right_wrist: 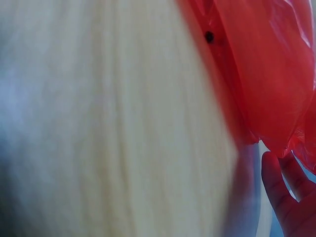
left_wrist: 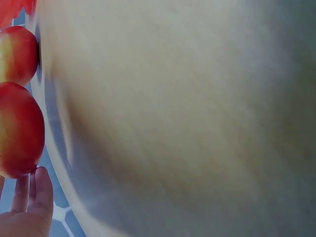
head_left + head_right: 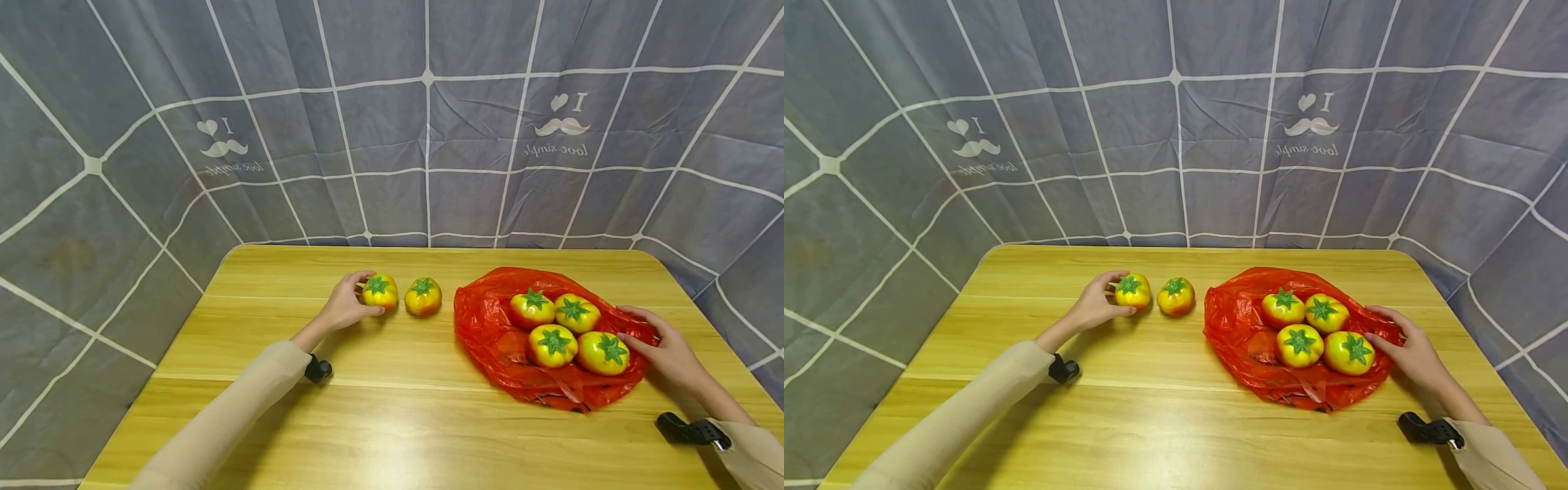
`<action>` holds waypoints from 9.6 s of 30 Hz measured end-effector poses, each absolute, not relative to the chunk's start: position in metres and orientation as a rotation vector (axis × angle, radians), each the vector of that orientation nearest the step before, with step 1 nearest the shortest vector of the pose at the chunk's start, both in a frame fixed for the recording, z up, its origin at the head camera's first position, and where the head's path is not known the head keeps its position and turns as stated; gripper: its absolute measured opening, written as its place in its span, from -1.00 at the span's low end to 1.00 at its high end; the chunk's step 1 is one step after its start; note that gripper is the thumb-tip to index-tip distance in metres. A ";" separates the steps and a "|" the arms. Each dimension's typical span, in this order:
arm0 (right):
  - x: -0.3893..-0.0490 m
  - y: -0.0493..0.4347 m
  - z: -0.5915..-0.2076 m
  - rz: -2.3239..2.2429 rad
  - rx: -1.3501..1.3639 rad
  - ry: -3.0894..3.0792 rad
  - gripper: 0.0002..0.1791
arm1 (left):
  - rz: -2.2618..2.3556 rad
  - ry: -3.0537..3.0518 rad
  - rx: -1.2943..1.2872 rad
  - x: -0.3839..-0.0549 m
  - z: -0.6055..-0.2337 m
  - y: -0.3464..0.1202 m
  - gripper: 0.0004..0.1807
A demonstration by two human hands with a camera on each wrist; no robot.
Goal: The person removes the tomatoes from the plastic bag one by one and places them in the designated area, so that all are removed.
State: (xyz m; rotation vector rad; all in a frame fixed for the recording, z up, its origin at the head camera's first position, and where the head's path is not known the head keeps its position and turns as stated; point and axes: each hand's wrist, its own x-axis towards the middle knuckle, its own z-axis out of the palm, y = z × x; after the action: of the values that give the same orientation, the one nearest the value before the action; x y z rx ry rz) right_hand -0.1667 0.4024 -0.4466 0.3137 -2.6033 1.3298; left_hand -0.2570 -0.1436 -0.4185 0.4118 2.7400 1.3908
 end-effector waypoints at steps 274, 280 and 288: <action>-0.174 0.403 -0.453 1.328 0.411 -2.560 -0.45 | 1.131 2.729 0.657 -0.179 -0.424 0.114 -0.27; -0.174 0.403 -0.453 1.339 0.417 -2.559 -0.45 | 1.136 2.714 0.650 -0.178 -0.423 0.115 -0.27; -0.175 0.403 -0.454 1.319 0.405 -2.568 -0.45 | 1.159 2.704 0.639 -0.178 -0.423 0.113 -0.29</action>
State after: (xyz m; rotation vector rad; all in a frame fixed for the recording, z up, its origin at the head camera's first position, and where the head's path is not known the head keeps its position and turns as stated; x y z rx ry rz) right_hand -0.1746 0.4034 -0.4538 0.4052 -2.5679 1.3188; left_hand -0.1776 0.1133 -0.4226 0.6388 2.7039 1.1587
